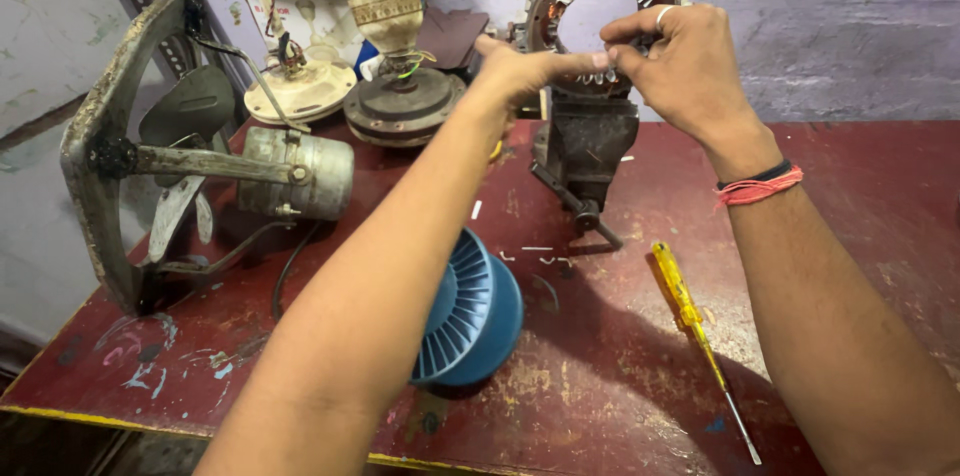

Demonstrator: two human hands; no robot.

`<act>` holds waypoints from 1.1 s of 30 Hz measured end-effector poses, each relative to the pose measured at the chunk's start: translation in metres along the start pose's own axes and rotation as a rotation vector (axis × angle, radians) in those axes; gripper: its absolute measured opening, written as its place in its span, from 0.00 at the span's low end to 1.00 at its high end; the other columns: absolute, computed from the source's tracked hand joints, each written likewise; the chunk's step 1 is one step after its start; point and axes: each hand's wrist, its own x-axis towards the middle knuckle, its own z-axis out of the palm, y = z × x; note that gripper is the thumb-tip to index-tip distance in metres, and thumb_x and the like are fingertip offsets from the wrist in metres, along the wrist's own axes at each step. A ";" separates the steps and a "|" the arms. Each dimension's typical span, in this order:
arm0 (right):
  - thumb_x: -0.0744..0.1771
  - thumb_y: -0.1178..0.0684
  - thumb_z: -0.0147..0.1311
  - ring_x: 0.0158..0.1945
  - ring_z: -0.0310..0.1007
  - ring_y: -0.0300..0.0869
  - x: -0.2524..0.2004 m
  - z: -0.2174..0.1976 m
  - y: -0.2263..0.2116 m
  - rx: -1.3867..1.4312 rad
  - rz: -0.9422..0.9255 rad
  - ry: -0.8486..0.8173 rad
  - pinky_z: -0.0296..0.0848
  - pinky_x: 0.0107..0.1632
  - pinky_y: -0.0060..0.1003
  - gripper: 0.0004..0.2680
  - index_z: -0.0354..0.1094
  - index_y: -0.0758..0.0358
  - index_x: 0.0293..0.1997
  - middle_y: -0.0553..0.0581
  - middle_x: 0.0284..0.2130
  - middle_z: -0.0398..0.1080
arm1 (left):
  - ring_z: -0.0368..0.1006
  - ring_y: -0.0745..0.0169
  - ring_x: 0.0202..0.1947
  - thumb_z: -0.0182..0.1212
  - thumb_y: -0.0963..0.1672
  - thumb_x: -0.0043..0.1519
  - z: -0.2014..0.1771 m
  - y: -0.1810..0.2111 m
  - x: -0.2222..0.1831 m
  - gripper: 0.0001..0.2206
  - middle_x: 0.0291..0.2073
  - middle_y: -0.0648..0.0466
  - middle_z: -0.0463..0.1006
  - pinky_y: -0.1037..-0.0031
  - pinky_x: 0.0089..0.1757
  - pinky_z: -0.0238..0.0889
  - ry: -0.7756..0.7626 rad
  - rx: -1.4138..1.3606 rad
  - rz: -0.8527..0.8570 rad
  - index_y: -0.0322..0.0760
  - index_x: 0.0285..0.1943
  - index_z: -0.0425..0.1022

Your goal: The person uses a screwdriver to adjust copper windings inside a motor stator held in a bench vise. They repeatedly probe and reposition the windings, occasionally rotating the stator to access different slots.

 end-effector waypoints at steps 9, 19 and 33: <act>0.66 0.60 0.63 0.20 0.56 0.27 0.000 -0.005 -0.005 0.038 0.085 -0.039 0.58 0.24 0.28 0.05 0.80 0.65 0.44 0.45 0.17 0.65 | 0.76 0.47 0.59 0.83 0.56 0.29 -0.001 0.012 -0.019 0.62 0.59 0.34 0.73 0.63 0.56 0.70 0.087 0.147 -0.007 0.16 0.68 0.51; 0.66 0.61 0.62 0.20 0.58 0.26 -0.001 -0.008 -0.006 0.076 0.127 -0.044 0.60 0.25 0.27 0.05 0.81 0.65 0.44 0.44 0.16 0.64 | 0.71 0.46 0.58 0.85 0.52 0.38 -0.020 -0.003 0.006 0.51 0.58 0.36 0.69 0.63 0.55 0.68 0.335 0.210 0.577 0.32 0.69 0.57; 0.65 0.61 0.62 0.19 0.56 0.26 -0.001 -0.009 -0.008 0.055 0.146 -0.045 0.58 0.24 0.27 0.06 0.81 0.64 0.44 0.45 0.16 0.64 | 0.81 0.60 0.50 0.76 0.37 0.51 -0.024 -0.020 0.031 0.23 0.48 0.50 0.85 0.70 0.52 0.74 0.100 -0.028 0.803 0.36 0.57 0.79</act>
